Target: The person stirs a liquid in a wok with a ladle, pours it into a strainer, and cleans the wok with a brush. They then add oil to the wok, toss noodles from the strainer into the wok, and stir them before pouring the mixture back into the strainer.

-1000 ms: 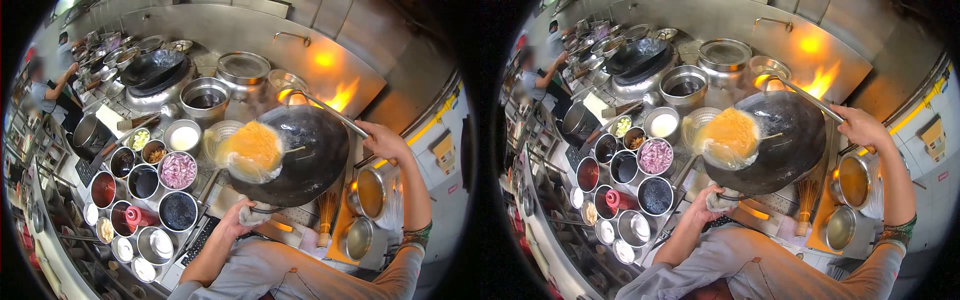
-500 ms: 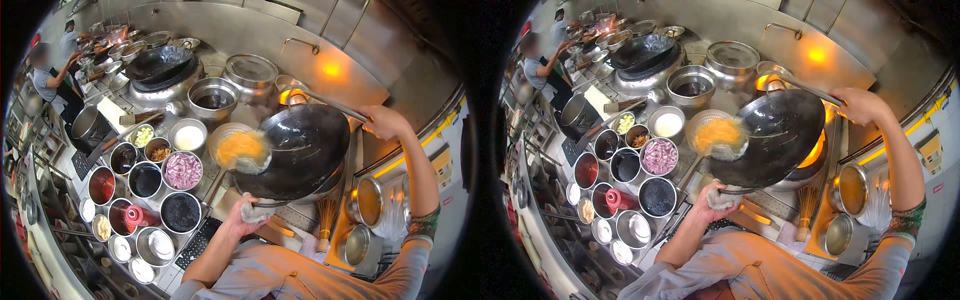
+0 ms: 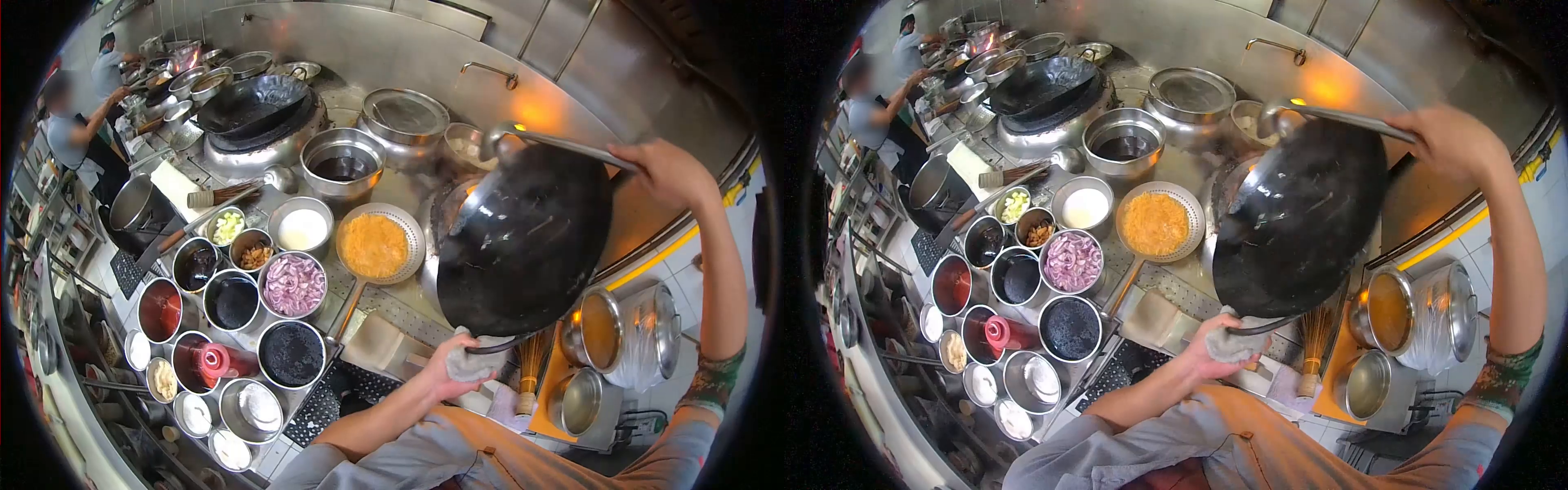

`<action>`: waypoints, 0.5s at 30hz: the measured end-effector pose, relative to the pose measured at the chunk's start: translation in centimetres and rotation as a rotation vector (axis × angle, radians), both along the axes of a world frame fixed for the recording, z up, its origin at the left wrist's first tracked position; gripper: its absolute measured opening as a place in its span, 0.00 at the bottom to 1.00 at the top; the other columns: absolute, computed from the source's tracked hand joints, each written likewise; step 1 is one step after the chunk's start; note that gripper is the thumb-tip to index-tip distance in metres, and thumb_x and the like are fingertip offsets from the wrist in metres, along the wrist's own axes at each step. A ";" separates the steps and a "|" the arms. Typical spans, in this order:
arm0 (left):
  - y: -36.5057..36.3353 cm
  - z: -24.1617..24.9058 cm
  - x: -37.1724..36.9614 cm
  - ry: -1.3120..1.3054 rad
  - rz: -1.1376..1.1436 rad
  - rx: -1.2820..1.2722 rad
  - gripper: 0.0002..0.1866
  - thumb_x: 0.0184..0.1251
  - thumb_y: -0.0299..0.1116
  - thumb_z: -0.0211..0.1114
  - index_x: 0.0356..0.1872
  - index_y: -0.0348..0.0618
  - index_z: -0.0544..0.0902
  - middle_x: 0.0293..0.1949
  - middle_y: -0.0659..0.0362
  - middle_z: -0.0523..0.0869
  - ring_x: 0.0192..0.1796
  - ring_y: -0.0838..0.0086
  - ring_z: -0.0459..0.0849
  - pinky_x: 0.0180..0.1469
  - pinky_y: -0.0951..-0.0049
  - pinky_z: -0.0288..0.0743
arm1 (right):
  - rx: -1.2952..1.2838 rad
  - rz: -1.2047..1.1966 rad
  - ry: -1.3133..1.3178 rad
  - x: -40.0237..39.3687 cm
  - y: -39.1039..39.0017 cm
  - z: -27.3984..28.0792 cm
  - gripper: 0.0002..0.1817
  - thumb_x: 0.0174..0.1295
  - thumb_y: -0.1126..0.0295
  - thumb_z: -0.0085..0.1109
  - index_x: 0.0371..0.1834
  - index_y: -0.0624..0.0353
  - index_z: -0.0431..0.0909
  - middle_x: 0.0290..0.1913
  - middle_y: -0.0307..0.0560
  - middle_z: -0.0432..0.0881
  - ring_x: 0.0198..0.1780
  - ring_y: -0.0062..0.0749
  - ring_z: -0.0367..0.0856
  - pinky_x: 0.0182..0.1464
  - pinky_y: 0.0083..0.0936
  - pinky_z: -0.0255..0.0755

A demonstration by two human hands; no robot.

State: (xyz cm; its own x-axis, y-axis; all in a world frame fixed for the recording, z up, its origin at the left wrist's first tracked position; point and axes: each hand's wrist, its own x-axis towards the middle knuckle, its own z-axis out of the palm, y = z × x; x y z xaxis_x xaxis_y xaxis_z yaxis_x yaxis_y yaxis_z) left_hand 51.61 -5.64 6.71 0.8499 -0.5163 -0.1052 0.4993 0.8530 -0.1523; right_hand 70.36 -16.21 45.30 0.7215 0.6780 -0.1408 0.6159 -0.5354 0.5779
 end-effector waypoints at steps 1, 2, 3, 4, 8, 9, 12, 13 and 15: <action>0.3 0.5 0.6 -0.005 0.002 -0.002 0.30 0.53 0.34 0.61 0.59 0.32 0.70 0.48 0.46 0.80 0.49 0.59 0.81 0.44 0.59 0.81 | 0.063 0.048 0.016 0.8 -2.7 0.0 0.28 0.53 0.78 0.53 0.62 0.53 0.73 0.41 0.62 0.81 0.40 0.57 0.80 0.44 0.42 0.73; 0.5 1.1 1.3 0.015 0.011 0.168 0.25 0.55 0.33 0.60 0.55 0.33 0.72 0.45 0.47 0.81 0.45 0.59 0.82 0.43 0.59 0.81 | 0.138 0.066 0.053 1.7 -5.6 -0.6 0.29 0.53 0.78 0.54 0.62 0.54 0.73 0.43 0.61 0.81 0.41 0.57 0.80 0.44 0.42 0.74; 0.6 1.6 2.0 0.035 0.021 0.339 0.20 0.57 0.32 0.59 0.50 0.33 0.74 0.43 0.48 0.82 0.41 0.60 0.83 0.41 0.59 0.81 | 0.214 0.084 0.090 2.7 -8.9 -1.7 0.29 0.52 0.78 0.55 0.62 0.56 0.72 0.46 0.60 0.81 0.42 0.57 0.80 0.45 0.42 0.74; 0.4 2.0 2.5 0.054 0.035 0.510 0.15 0.59 0.31 0.58 0.46 0.34 0.77 0.41 0.49 0.83 0.38 0.60 0.84 0.39 0.60 0.81 | 0.260 0.147 0.082 4.1 -12.6 -3.1 0.28 0.53 0.77 0.54 0.62 0.57 0.71 0.44 0.57 0.82 0.41 0.52 0.81 0.41 0.39 0.75; -0.7 0.3 4.8 -0.158 0.132 0.913 0.12 0.62 0.27 0.55 0.45 0.34 0.77 0.32 0.56 0.82 0.31 0.70 0.83 0.29 0.65 0.79 | 1.010 -0.572 0.422 2.9 -17.5 -11.1 0.27 0.58 0.76 0.53 0.64 0.58 0.66 0.28 0.40 0.76 0.24 0.22 0.75 0.19 0.21 0.68; -0.8 -0.2 5.3 -0.148 0.244 0.918 0.12 0.63 0.27 0.54 0.45 0.32 0.76 0.33 0.55 0.82 0.30 0.69 0.83 0.30 0.66 0.80 | 1.218 -0.743 0.557 1.5 -15.9 -12.3 0.27 0.59 0.75 0.53 0.65 0.57 0.64 0.25 0.36 0.72 0.20 0.16 0.70 0.14 0.17 0.63; 0.5 2.8 7.1 0.045 0.047 0.757 0.10 0.64 0.27 0.54 0.43 0.32 0.76 0.33 0.54 0.82 0.31 0.67 0.83 0.32 0.64 0.81 | 1.659 -0.563 1.110 2.2 -13.3 -16.6 0.29 0.62 0.75 0.54 0.68 0.59 0.59 0.26 0.34 0.69 0.18 0.16 0.64 0.14 0.18 0.60; 0.7 2.7 8.0 0.041 0.030 0.771 0.09 0.64 0.28 0.56 0.41 0.34 0.76 0.33 0.53 0.81 0.31 0.65 0.84 0.34 0.62 0.82 | 1.785 -0.598 1.159 2.7 -11.1 -17.4 0.27 0.64 0.75 0.52 0.67 0.58 0.60 0.26 0.35 0.69 0.18 0.16 0.64 0.15 0.18 0.59; -0.1 1.2 10.0 0.036 0.032 0.788 0.09 0.63 0.29 0.56 0.40 0.34 0.76 0.33 0.54 0.81 0.31 0.65 0.84 0.34 0.61 0.82 | 1.900 -0.665 1.117 4.3 -5.4 -18.7 0.33 0.62 0.75 0.55 0.71 0.57 0.56 0.27 0.38 0.72 0.18 0.19 0.66 0.15 0.20 0.58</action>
